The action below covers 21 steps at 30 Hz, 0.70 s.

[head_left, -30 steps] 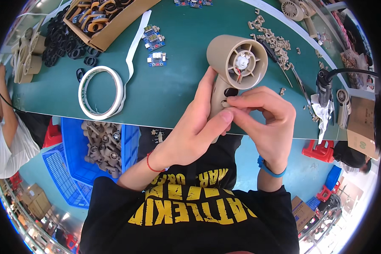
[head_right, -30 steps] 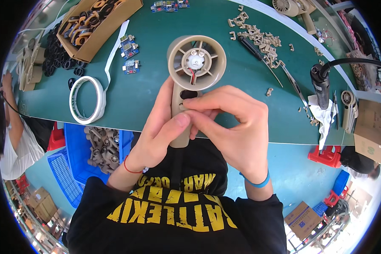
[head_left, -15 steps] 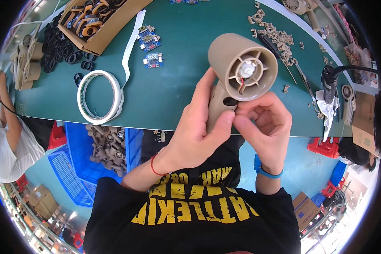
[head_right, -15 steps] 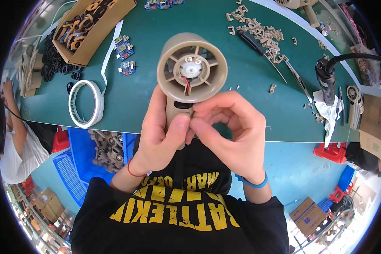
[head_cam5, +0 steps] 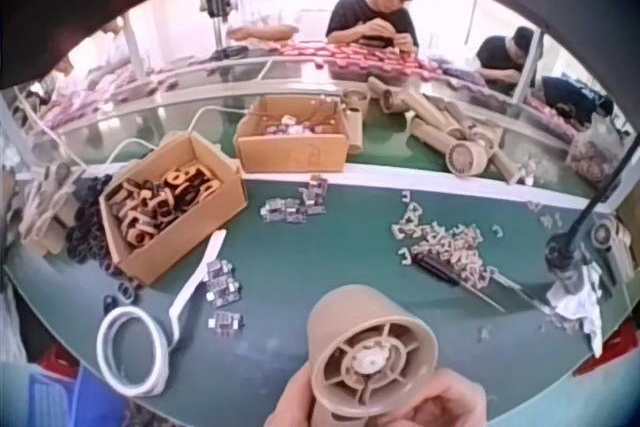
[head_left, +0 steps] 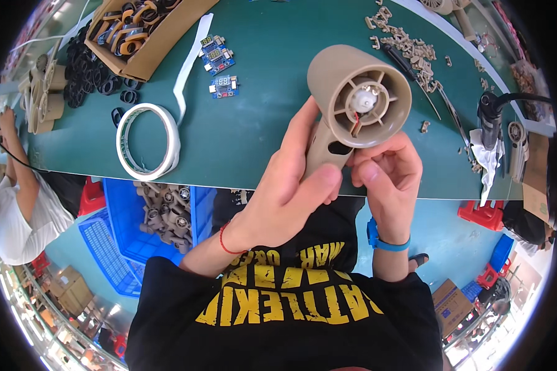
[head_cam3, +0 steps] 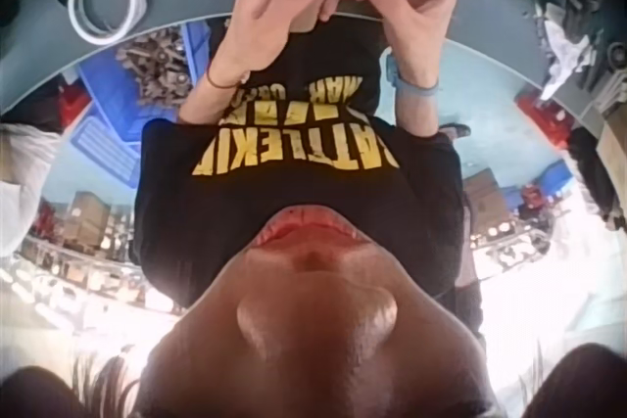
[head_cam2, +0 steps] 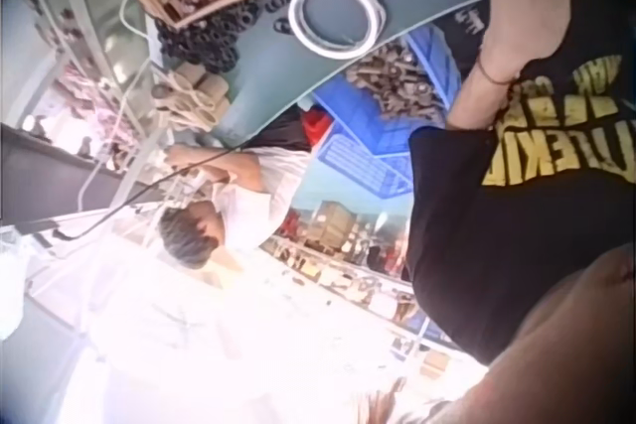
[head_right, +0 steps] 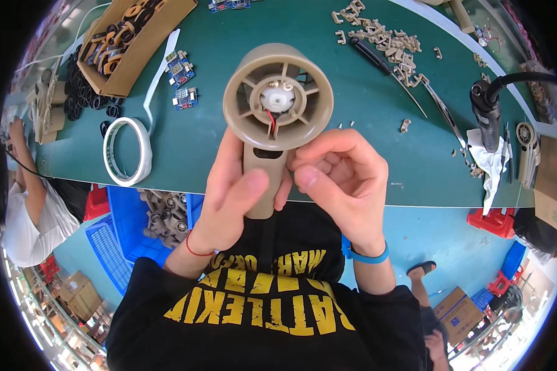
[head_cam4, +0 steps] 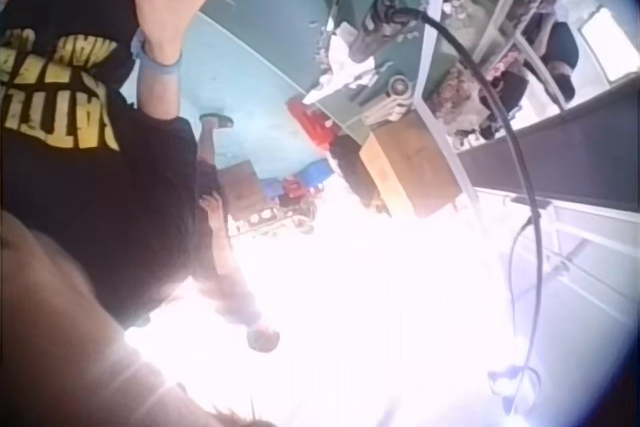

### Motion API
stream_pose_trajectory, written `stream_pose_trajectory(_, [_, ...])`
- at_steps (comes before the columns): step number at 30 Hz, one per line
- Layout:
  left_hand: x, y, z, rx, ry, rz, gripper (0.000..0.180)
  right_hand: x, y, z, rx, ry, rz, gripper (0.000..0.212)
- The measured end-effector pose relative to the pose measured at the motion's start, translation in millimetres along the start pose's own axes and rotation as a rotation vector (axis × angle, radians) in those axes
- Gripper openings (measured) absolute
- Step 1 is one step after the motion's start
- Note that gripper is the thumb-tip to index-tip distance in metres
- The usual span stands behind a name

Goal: Assembling and testing the internal components and outer casing of a handheld electric fan.

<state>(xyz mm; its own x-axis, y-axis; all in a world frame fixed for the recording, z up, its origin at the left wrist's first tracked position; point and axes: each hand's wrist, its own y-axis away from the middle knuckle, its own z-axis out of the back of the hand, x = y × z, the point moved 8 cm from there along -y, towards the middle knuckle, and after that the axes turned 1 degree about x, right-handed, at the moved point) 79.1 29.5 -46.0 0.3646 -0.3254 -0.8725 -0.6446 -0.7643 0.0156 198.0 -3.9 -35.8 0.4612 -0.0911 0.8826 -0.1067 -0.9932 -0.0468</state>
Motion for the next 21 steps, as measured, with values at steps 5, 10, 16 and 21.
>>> stream_pose_trajectory(5, [-2.3, -2.7, -2.0, 0.029, 0.036, -0.025, 0.063, -1.5, 1.1, 1.0, -0.019, 0.046, -0.024, 0.019])
stream_pose_trajectory(10, [-2.7, -4.2, -3.5, 0.035, 0.037, -0.026, 0.062, 0.0, 0.8, 1.2, 0.0, 0.022, -0.002, 0.018])
stream_pose_trajectory(16, [-1.0, -2.3, -1.6, 0.004, 0.027, -0.002, 0.063, -0.6, 1.2, 0.0, 0.016, 0.019, 0.019, 0.018])
stream_pose_trajectory(21, [0.2, -2.1, 0.7, -0.015, -0.128, 0.008, 0.065, 0.0, 1.2, -2.1, 0.022, 0.008, 0.02, 0.017])
